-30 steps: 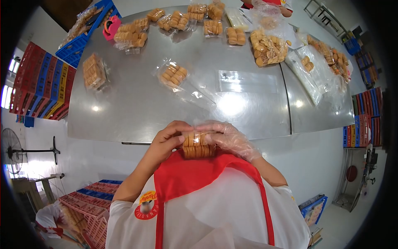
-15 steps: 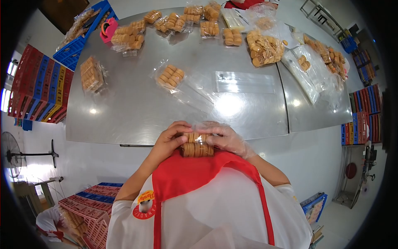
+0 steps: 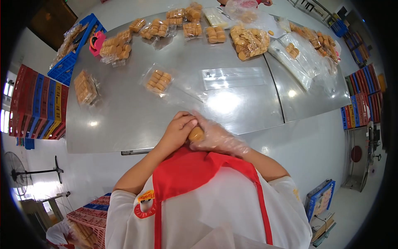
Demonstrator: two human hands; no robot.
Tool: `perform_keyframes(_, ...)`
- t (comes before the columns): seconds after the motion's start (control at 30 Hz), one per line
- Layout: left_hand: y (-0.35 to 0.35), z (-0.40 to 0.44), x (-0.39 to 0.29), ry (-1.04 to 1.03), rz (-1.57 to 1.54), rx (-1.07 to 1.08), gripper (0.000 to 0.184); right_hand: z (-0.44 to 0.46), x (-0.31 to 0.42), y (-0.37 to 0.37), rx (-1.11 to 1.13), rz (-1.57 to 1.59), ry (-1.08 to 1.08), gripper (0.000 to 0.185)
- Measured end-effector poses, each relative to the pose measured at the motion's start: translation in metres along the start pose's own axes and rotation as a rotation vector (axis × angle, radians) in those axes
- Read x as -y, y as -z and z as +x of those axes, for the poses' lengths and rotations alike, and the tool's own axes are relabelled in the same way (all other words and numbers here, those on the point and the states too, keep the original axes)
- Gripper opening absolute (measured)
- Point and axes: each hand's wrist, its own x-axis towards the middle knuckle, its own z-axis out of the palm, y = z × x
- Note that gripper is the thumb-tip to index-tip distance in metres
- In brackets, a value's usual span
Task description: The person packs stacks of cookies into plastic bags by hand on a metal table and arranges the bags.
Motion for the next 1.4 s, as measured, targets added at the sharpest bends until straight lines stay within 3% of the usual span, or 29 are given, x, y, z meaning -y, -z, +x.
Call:
perform_keyframes(0.07,-0.006,0.004,-0.032,-0.070,0.162,-0.025,0.024,-0.004,-0.041,-0.001,-0.049,0.492,-0.014,0.097)
perform_keyframes(0.2,-0.018,0.025,-0.057,-0.409,0.706,-0.113,0.021,-0.032,-0.083,0.005,-0.187,1.333,-0.103,0.085)
perform_keyframes(0.27,-0.023,0.045,-0.057,-0.633,1.078,-0.118,0.020,-0.043,-0.098,0.004,-0.255,1.498,-0.092,0.078)
perform_keyframes(0.33,-0.028,0.064,-0.047,-0.686,1.239,-0.150,0.021,-0.055,-0.103,0.005,-0.250,1.606,-0.065,0.076)
perform_keyframes(0.47,-0.034,0.085,-0.022,-0.620,1.410,-0.108,0.020,-0.061,-0.097,-0.002,-0.333,1.609,0.051,0.077)
perform_keyframes(0.67,-0.015,0.075,-0.074,-0.200,1.406,0.066,0.030,-0.029,-0.091,0.007,-0.395,1.489,0.327,0.087)
perform_keyframes(0.83,0.032,0.070,-0.120,-0.264,1.318,0.221,0.052,0.014,-0.042,0.017,-0.534,1.256,0.690,0.090)
perform_keyframes(0.93,0.053,0.077,-0.130,-0.299,1.208,0.238,0.061,0.034,-0.023,0.015,-0.612,1.152,0.761,0.086)
perform_keyframes(1.07,0.062,0.075,-0.141,-0.324,0.948,0.234,0.061,0.039,-0.025,0.007,-0.667,0.739,0.679,0.079)
perform_keyframes(1.13,0.057,0.075,-0.135,-0.374,0.962,0.266,0.062,0.044,-0.032,0.002,-0.687,0.446,0.620,0.077)
perform_keyframes(1.23,0.035,0.064,-0.140,-0.316,1.022,0.293,0.061,0.041,-0.022,-0.002,-0.609,0.481,0.336,0.066)
perform_keyframes(1.4,0.009,0.059,-0.129,-0.284,1.092,0.411,0.056,0.038,-0.036,0.008,-0.306,1.297,0.033,0.057)
